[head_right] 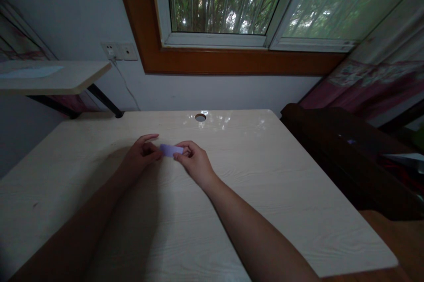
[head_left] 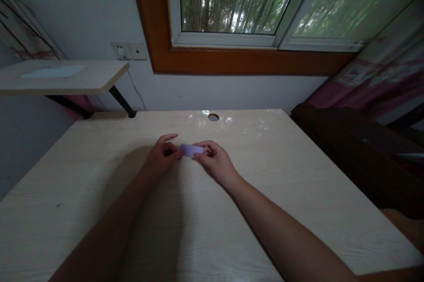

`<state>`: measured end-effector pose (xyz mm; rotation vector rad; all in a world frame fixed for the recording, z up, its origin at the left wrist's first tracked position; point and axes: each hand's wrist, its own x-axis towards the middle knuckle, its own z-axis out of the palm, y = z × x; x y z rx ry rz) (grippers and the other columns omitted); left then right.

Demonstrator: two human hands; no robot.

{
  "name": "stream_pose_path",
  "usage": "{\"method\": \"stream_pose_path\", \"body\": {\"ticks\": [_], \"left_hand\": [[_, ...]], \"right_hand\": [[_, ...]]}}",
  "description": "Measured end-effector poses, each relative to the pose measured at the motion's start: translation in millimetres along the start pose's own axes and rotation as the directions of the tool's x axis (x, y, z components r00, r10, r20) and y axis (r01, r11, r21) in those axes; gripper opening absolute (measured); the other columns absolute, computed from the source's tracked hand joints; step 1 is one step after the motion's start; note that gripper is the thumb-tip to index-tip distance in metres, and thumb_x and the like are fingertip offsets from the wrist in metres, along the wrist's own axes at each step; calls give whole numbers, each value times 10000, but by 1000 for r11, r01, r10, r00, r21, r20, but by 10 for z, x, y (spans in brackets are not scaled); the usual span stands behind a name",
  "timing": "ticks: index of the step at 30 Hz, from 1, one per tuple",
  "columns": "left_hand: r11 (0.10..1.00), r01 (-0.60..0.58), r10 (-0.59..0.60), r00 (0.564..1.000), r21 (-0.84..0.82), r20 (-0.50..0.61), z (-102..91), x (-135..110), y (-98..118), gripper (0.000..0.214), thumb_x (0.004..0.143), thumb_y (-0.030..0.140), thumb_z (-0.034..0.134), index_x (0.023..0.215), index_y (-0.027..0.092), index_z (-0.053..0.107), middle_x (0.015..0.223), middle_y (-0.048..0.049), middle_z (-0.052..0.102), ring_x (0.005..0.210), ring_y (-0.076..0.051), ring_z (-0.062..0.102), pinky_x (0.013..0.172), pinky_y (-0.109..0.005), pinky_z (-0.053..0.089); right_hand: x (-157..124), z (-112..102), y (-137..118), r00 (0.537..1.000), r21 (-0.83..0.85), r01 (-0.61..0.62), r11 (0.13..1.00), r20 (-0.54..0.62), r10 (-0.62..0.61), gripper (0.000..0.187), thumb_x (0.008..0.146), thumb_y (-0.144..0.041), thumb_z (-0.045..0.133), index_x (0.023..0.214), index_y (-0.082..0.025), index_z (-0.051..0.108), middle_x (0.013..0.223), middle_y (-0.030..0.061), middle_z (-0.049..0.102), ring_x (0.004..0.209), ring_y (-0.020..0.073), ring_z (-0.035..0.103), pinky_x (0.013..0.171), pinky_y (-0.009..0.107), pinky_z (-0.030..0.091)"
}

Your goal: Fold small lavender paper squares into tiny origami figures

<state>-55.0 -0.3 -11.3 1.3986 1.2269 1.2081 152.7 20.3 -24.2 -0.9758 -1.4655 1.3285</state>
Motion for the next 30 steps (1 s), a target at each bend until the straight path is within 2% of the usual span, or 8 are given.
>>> {"method": "stream_pose_path", "body": {"ticks": [3, 6, 9, 13, 18, 24, 30], "left_hand": [[1000, -12, 14, 997, 19, -82, -37, 30, -11, 575, 759, 285, 734, 1273, 177, 499, 719, 33, 647, 682, -132, 622, 691, -263, 482], [999, -45, 45, 989, 2, -141, -33, 30, -5, 505, 785, 308, 698, 1238, 171, 524, 761, 12, 664, 714, -142, 638, 728, -290, 510], [998, -53, 51, 994, -16, -92, 8, 0, 16, 393, 825, 342, 645, 1171, 172, 570, 860, -21, 673, 742, -144, 649, 729, -299, 532], [995, -15, 13, 1000, 96, 15, 44, -39, 39, 362, 787, 359, 705, 1096, 185, 634, 859, -25, 687, 758, -154, 664, 721, -287, 539], [979, 34, -36, 999, 200, 6, 42, -49, 51, 208, 785, 358, 703, 883, 176, 689, 768, -18, 697, 719, -160, 656, 696, -281, 532], [993, 13, -15, 1000, 121, 9, 47, -53, 39, 318, 768, 388, 723, 1014, 190, 679, 801, -18, 703, 734, -165, 672, 693, -285, 558], [989, 24, -25, 1000, 145, 6, 43, -59, 39, 271, 775, 375, 722, 974, 195, 691, 793, -20, 709, 728, -167, 673, 707, -293, 555]], "right_hand": [[19, -9, 11, 1000, 70, -2, 998, -27, 4, 296, 728, -302, 748, 986, -197, 651, 759, -1, 628, 676, 131, 579, 651, 260, 461], [21, -16, 18, 999, 57, 3, 998, -34, -1, 307, 732, -315, 745, 999, -205, 645, 763, -1, 626, 679, 135, 578, 653, 265, 469], [6, -14, 24, 1000, -10, 12, 1000, -22, -12, 310, 762, -334, 726, 1035, -212, 643, 760, -1, 620, 676, 136, 572, 657, 268, 473], [-28, -2, 20, 999, -91, 49, 995, 19, -48, 314, 785, -322, 717, 1077, -228, 646, 743, -17, 597, 665, 126, 550, 645, 253, 448], [-55, 0, 10, 996, -98, 76, 992, 63, -70, 297, 796, -297, 712, 1079, -233, 648, 754, -21, 599, 666, 116, 534, 638, 244, 427], [-59, -11, -15, 995, -113, 78, 991, 78, -70, 286, 808, -299, 696, 1084, -234, 656, 804, -3, 636, 697, 126, 562, 668, 258, 451], [-65, -10, -64, 993, -124, 92, 988, 87, -81, 259, 822, -290, 676, 1076, -238, 688, 829, 8, 661, 714, 133, 580, 696, 275, 472]]}}
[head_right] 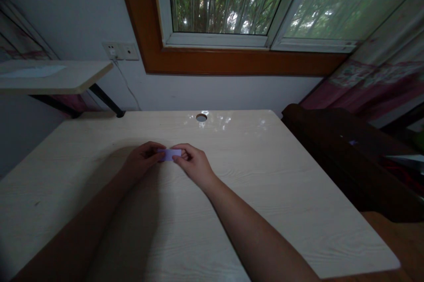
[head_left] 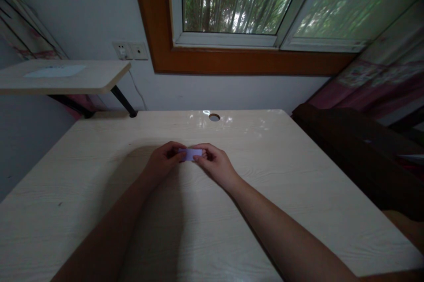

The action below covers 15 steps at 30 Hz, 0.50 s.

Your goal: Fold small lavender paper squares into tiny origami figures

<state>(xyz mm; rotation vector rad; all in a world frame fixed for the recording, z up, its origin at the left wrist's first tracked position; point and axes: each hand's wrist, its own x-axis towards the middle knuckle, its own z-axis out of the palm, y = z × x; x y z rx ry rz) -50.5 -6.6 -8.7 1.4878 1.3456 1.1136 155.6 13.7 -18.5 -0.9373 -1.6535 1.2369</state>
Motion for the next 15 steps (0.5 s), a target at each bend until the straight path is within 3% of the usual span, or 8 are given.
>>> {"method": "stream_pose_path", "body": {"ticks": [9, 15], "left_hand": [[1000, -6, 7, 1000, 20, -25, 7, 3, 35, 246, 790, 387, 698, 932, 187, 697, 737, -17, 701, 690, -164, 670, 668, -277, 551], [1000, 1, 0, 1000, 16, -24, 14, -2, 26, 261, 788, 394, 704, 953, 191, 704, 775, -17, 706, 711, -163, 672, 685, -276, 554]], "right_hand": [[19, 7, 74, 1000, 86, -24, 996, 4, 24, 263, 825, -306, 673, 1078, -232, 684, 828, 18, 673, 758, 149, 644, 736, 298, 513], [17, 2, 34, 999, 39, -15, 999, -32, 16, 302, 821, -289, 676, 1119, -237, 671, 784, 1, 641, 717, 133, 605, 695, 272, 488]]}}
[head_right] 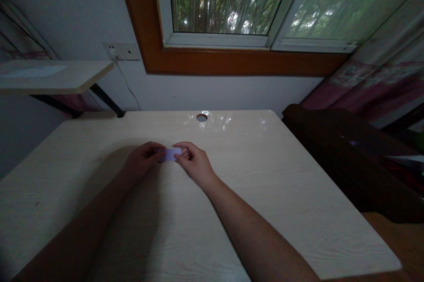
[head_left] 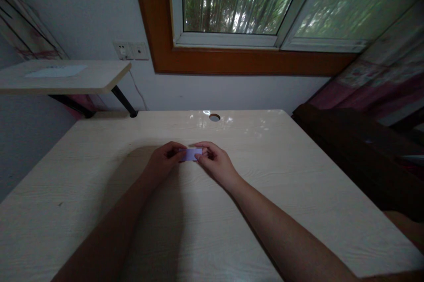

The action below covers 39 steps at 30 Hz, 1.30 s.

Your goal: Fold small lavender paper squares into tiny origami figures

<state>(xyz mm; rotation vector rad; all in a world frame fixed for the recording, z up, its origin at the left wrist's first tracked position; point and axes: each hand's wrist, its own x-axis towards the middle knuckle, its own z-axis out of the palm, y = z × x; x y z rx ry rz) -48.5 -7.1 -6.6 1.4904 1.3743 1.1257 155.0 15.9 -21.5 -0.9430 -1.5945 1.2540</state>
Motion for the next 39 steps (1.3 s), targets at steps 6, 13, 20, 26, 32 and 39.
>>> {"method": "stream_pose_path", "body": {"ticks": [6, 13, 20, 26, 32, 39], "left_hand": [[1000, -21, 21, 1000, 22, 7, -4, -5, -2, 256, 804, 380, 685, 983, 202, 727, 845, -28, 726, 772, -174, 676, 729, -281, 544], [998, -31, 31, 1000, 54, 3, -17, 7, -52, 254, 820, 381, 673, 993, 201, 719, 784, -19, 695, 727, -166, 653, 685, -269, 532], [870, -419, 419, 906, 260, 59, 1, -14, -14, 228, 855, 303, 653, 1068, 232, 693, 1139, -97, 616, 1047, -214, 608, 860, -345, 552], [665, -607, 612, 777, 435, 149, 3, -22, -31, 181, 842, 207, 677, 1020, 240, 696, 1210, -103, 576, 1106, -217, 558, 906, -372, 529], [600, -647, 679, 723, 471, 129, -19, 16, -22, 102, 845, 178, 683, 926, 234, 705, 938, -55, 687, 923, -195, 591, 860, -370, 502], [777, -497, 513, 856, 387, 70, -19, -9, -4, 55, 844, 175, 671, 883, 207, 692, 856, -35, 674, 853, -176, 607, 820, -323, 490]], "right_hand": [[-1, -11, 15, 1000, 4, 2, 1000, 30, -3, 277, 827, -307, 659, 1087, -226, 708, 848, 14, 670, 748, 136, 602, 717, 284, 506], [14, -8, 44, 999, 104, -46, 994, 22, 44, 268, 812, -316, 680, 1062, -229, 723, 848, 16, 683, 757, 132, 629, 734, 292, 538], [45, -14, -6, 992, 235, -122, 964, -10, 127, 320, 736, -325, 752, 1020, -188, 700, 721, -25, 613, 647, 107, 617, 676, 282, 552], [77, -50, -8, 987, 324, -160, 933, 32, 158, 370, 719, -294, 767, 1060, -192, 669, 651, -55, 584, 588, 101, 626, 593, 242, 512], [74, -50, 7, 980, 309, -199, 930, 81, 182, 349, 732, -305, 762, 1054, -193, 687, 676, -30, 615, 595, 114, 621, 618, 264, 505], [13, -42, -94, 994, -136, 76, 988, -61, -85, 159, 861, -334, 650, 922, -239, 761, 797, 24, 609, 716, 143, 543, 669, 279, 443]]}}
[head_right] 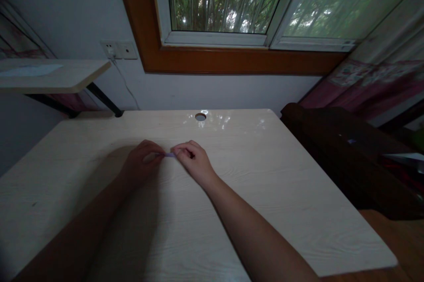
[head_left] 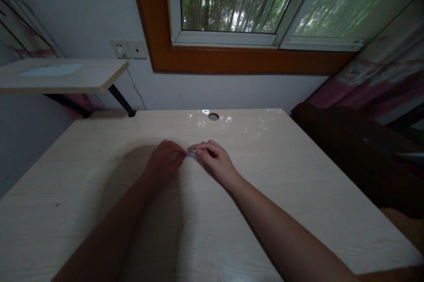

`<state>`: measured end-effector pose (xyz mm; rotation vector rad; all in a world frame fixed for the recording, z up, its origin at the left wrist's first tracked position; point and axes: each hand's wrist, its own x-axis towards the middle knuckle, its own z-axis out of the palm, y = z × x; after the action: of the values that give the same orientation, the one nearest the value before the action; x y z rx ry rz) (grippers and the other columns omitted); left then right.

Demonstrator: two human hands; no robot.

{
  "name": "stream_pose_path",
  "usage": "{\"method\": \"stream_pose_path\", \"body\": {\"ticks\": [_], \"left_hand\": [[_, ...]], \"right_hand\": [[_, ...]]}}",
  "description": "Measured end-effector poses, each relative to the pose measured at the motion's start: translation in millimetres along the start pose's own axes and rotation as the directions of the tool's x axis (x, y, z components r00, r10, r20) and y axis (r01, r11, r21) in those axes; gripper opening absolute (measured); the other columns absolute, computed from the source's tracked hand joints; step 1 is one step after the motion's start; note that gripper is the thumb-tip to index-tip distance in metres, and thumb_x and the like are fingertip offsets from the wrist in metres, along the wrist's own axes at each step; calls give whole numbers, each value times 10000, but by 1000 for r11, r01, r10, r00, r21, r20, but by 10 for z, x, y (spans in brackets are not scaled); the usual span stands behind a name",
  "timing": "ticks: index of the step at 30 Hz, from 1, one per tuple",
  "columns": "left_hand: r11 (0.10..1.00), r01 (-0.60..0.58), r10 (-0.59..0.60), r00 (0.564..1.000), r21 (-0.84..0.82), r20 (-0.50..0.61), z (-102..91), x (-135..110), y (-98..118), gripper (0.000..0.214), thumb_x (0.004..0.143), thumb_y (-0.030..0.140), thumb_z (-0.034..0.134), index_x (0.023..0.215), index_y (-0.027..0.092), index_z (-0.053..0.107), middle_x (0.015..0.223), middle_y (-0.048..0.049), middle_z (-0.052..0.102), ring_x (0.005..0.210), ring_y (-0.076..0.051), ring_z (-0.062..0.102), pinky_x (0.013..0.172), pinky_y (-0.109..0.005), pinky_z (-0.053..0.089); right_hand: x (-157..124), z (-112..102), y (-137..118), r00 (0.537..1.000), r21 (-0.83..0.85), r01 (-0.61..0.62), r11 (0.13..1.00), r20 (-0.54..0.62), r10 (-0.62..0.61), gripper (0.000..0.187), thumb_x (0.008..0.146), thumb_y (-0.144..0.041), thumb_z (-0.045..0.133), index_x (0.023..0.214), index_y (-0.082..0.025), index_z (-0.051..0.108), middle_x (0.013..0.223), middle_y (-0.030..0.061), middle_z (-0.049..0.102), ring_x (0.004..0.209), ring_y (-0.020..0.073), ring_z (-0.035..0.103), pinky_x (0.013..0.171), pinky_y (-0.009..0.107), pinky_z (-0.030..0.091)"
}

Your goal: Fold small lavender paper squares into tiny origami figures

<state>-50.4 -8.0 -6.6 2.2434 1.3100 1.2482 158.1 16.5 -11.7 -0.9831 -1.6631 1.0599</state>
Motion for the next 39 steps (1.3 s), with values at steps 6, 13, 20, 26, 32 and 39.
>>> {"method": "stream_pose_path", "body": {"ticks": [6, 13, 20, 26, 32, 39], "left_hand": [[970, 218, -206, 972, -107, 110, -9, 2, 58, 28, 833, 179, 650, 840, 183, 677, 820, -15, 662, 788, -152, 617, 747, -267, 472], [921, 363, -334, 923, -143, 192, 3, -5, 39, 54, 826, 215, 636, 842, 177, 672, 766, 3, 656, 699, -134, 589, 653, -239, 440], [945, 304, -277, 941, -123, 196, 35, -25, 60, 93, 832, 275, 658, 854, 187, 675, 798, -6, 678, 740, -143, 619, 696, -247, 463], [966, 246, -228, 954, -75, 195, 36, -24, 41, 58, 830, 238, 650, 826, 184, 671, 796, -7, 678, 743, -141, 621, 705, -246, 465], [942, 322, -298, 934, -99, 197, 1, -13, 37, 102, 831, 279, 648, 812, 184, 681, 794, -14, 698, 744, -153, 644, 694, -248, 483], [899, 424, -411, 903, -111, 124, -51, 9, 17, 145, 807, 328, 663, 787, 186, 684, 750, -7, 694, 701, -154, 629, 667, -252, 482]], "right_hand": [[-55, 56, -33, 977, -127, 210, 969, -2, -212, 95, 838, -279, 696, 902, -251, 760, 811, 17, 516, 696, 133, 501, 609, 266, 416], [-49, 57, -4, 976, -137, 216, 967, 2, -217, 72, 846, -216, 677, 864, -235, 744, 771, 2, 501, 679, 126, 508, 591, 260, 405], [-54, 70, 3, 963, -190, 271, 944, 57, -265, 59, 828, -189, 691, 856, -220, 733, 768, 3, 510, 689, 126, 518, 595, 254, 404], [-56, 66, -14, 959, -222, 281, 933, 88, -268, 67, 823, -167, 691, 839, -216, 732, 756, 4, 510, 713, 132, 528, 618, 254, 413], [-54, 60, -13, 975, -225, 224, 948, 48, -219, 87, 806, -147, 682, 811, -211, 740, 733, -4, 498, 664, 120, 514, 591, 245, 401], [-14, 22, 8, 990, -200, 121, 972, -47, -133, 81, 786, -171, 683, 770, -213, 751, 686, -11, 481, 641, 126, 498, 575, 249, 387]]}}
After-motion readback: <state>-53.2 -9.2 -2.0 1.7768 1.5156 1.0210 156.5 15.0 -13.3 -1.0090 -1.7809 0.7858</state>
